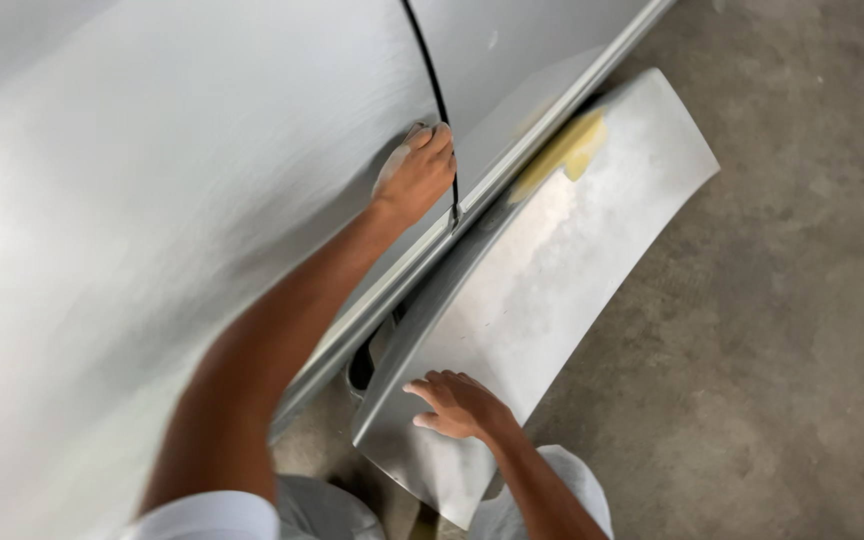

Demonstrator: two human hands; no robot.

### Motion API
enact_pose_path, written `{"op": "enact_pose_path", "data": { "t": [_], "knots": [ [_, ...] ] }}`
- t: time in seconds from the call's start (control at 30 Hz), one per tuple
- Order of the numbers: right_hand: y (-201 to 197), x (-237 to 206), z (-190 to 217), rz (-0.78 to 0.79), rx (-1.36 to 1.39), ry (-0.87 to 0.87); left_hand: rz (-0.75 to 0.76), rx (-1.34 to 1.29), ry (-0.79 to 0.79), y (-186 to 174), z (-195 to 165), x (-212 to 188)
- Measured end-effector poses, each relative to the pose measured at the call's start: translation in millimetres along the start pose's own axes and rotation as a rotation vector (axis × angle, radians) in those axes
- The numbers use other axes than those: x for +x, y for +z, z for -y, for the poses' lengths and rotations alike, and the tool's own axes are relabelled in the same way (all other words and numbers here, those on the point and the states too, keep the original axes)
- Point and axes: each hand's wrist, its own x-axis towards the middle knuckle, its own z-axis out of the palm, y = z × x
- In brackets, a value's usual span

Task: The person sands the side panel of a silver car using a sanding block held in the right hand while the left hand stabilizes the surface. The person repeatedly rubs the sanding block along the panel and occasionally wipes the surface with the left hand.

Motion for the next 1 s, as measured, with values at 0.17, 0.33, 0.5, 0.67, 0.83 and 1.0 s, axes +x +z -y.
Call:
{"op": "enact_pose_path", "data": {
  "t": [0.17,0.33,0.5,0.67,0.83,1.0],
  "knots": [
    [5.4,-14.6,-7.9,-0.111,0.066,-0.028,0.216,-0.036,0.298,-17.7,2.0,-180.5],
    [2.7,-9.1,-7.1,-0.024,0.055,-0.003,0.045,-0.158,0.158,-0.7,7.9,-177.8],
    [-6.1,4.1,1.0,-0.064,0.036,-0.103,-0.032,-0.02,0.057,4.6,11.2,-5.0],
    [3.9,5.9,-16.3,-0.063,0.102,-0.098,0.005,-0.012,0.096,-33.7,11.8,-130.4],
    [14.2,13.4,-27.0,-0.06,0.009,-0.05,0.314,0.045,0.228,-58.3,28.7,-265.4],
    [12.2,17.3,-9.5,0.015,0.015,-0.071,-0.05,0.033,0.203,-60.5,63.3,-126.6]
  ]
}}
